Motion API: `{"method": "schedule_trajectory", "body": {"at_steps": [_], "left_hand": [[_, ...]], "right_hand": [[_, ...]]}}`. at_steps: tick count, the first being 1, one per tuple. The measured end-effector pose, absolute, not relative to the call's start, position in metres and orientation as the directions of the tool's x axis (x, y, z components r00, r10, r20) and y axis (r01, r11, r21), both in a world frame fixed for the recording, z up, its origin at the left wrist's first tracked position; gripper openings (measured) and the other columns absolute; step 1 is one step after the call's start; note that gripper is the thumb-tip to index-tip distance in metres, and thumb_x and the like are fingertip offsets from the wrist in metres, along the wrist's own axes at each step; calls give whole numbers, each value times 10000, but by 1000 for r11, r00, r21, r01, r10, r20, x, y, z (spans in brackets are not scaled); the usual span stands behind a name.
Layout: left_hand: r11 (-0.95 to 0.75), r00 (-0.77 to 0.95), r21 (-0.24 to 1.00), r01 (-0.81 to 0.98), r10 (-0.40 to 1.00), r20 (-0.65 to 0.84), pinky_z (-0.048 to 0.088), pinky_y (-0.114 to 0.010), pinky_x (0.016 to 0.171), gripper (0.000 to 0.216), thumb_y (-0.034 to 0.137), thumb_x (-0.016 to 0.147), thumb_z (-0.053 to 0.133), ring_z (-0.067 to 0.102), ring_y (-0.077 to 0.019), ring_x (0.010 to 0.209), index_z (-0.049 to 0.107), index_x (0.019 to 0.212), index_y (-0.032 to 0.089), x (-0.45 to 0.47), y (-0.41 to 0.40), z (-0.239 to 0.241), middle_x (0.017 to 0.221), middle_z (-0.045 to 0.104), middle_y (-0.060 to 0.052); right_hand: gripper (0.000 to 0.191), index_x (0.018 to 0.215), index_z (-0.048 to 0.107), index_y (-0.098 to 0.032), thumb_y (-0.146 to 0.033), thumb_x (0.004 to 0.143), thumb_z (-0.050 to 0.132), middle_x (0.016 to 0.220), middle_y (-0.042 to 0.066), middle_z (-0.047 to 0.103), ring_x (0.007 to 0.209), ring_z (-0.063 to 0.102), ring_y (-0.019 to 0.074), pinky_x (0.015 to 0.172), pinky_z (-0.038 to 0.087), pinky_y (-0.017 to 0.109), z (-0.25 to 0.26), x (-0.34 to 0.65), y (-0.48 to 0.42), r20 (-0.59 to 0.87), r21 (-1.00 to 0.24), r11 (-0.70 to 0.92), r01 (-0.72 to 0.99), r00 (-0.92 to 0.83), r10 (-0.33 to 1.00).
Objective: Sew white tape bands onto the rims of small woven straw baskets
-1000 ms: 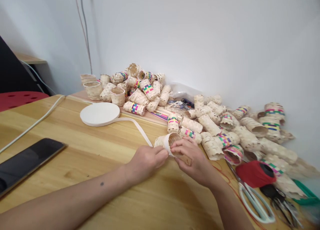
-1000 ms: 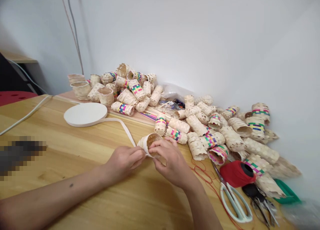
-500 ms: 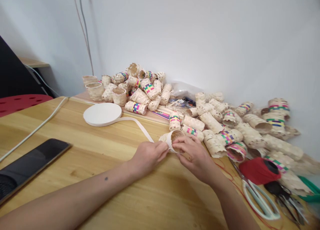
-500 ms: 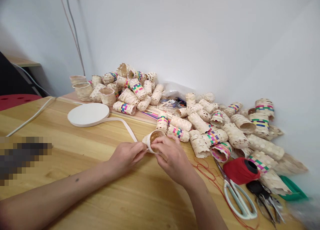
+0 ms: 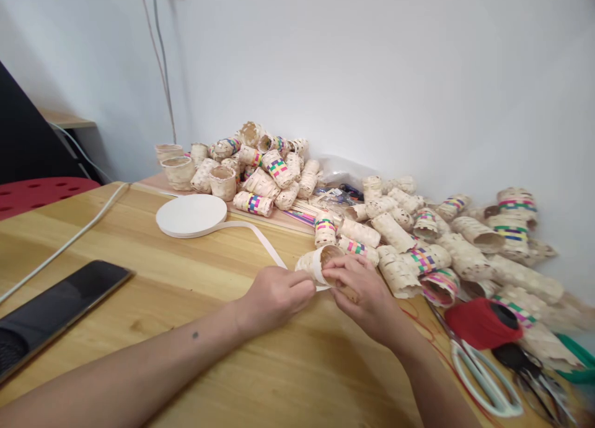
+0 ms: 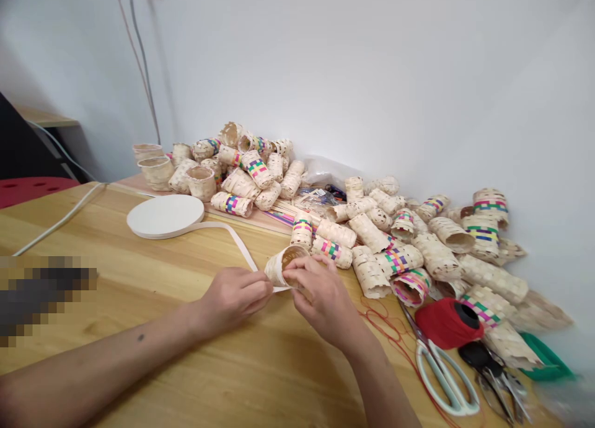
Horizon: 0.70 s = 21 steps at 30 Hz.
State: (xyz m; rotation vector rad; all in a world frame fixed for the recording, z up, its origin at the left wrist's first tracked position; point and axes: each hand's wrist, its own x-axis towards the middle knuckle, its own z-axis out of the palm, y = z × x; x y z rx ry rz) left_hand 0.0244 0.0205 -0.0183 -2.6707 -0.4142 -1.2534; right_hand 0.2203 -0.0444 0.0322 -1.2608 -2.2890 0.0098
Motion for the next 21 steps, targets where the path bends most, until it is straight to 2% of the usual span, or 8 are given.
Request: {"method": "schedule_trajectory", "body": {"at_steps": [3,15,21], "left_hand": [[-955,614,-31,295,165,772,237,-264,478,243,151,897,468,371,-96,484,502,657,173,24,21,-18,581,495,36],[-943,599,111,313,287,748,271,-237,503,222,178,908,477,435,-95,515,502,687,175,23,26,-17,602,520,28],[-918,604,234,319,387,697,314,-207,545,199,195,912,471,495,-96,548,567,740,166,24,26,-19,622,571,17]], "right_hand": [[271,1041,583,-208,-55,835,495,1065,58,615,1020,547,194,957,329,416,32,221,-45,433,-252,561,789,-426,794],[282,1033,604,-201,-49,812,516,1060,60,630,999,568,195,963,362,426,33,217,-46,423,-251,558,791,-428,798],[316,1041,592,-201,-20,796,509,1064,55,624,1015,551,193,978,343,421,36,215,-49,401,-250,559,790,-441,803]]}}
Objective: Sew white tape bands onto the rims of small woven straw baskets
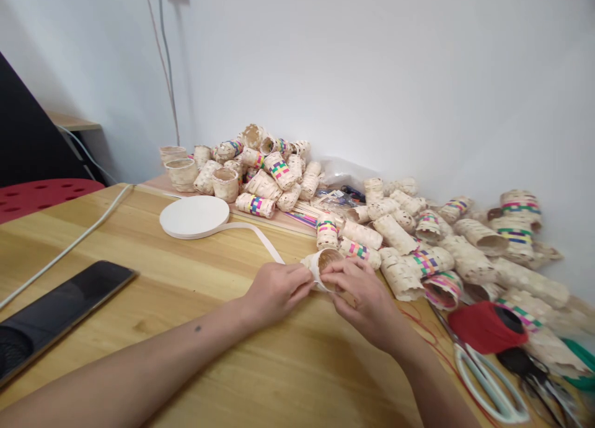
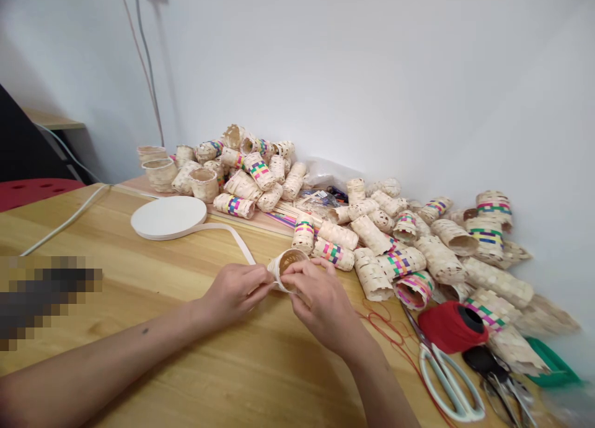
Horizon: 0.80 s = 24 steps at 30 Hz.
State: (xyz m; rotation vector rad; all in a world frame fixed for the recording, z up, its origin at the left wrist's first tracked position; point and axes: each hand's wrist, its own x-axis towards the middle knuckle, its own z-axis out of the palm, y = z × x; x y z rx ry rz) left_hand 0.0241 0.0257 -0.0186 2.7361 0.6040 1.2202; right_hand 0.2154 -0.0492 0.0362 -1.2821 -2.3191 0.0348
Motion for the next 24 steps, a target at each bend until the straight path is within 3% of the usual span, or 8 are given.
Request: {"method": "schedule_trajectory", "body": {"at_steps": [3,7,12,15,19,24], "left_hand": [[-875,584,377,303,483,653,333,-198,558,189,208,902,492,529,-95,563,598,750,171,26,24,-17,634,606,18],[-715,542,654,246,661,518,371,-185,570,139,207,864,526,576,-100,603,625,771,180,28,25,-12,677,652,23],[-522,440,825,218,807,395,396,-209,599,131,225,796,556,568,-124,625,600,690,163,30,31,-10,646,623,22],[-442,418,884,153,839,348,388,-212,567,161,286,779,566,538,-128,607,588,684,158,30,35,-12,631,595,15],[-357,417,932,53,857,304,387,-215,552,215,362,747,585,521,-132,599,574,690,155,29,37,-13,628,575,7],[-306,395,951,43,880,265,348,-204,512,256,407,716,623,474,-110,545,575,704,156,29,38,-12,607,541,23]], "right_hand": [[340,1045,593,-207,-8,787,495,1065,51,624,1025,550,191,994,325,436,40,213,-48,378,-253,564,786,-456,806],[317,991,614,-213,-10,784,484,1049,46,637,1017,564,191,990,336,449,48,207,-39,331,-228,541,809,-458,825],[340,1206,562,-208,-175,873,508,1268,106,568,1189,496,251,1043,312,509,79,218,-44,499,-94,513,853,-406,766],[289,1175,579,-223,-262,916,457,1188,92,616,1104,568,236,929,453,405,97,248,-70,573,-129,342,931,-212,792],[324,1117,611,-205,-330,879,429,995,88,680,840,658,232,707,526,348,86,312,-118,487,-159,-18,987,94,868],[361,1085,642,-155,-281,840,410,1037,145,690,913,654,287,769,500,386,36,374,-180,237,-48,-349,936,350,906]]}}
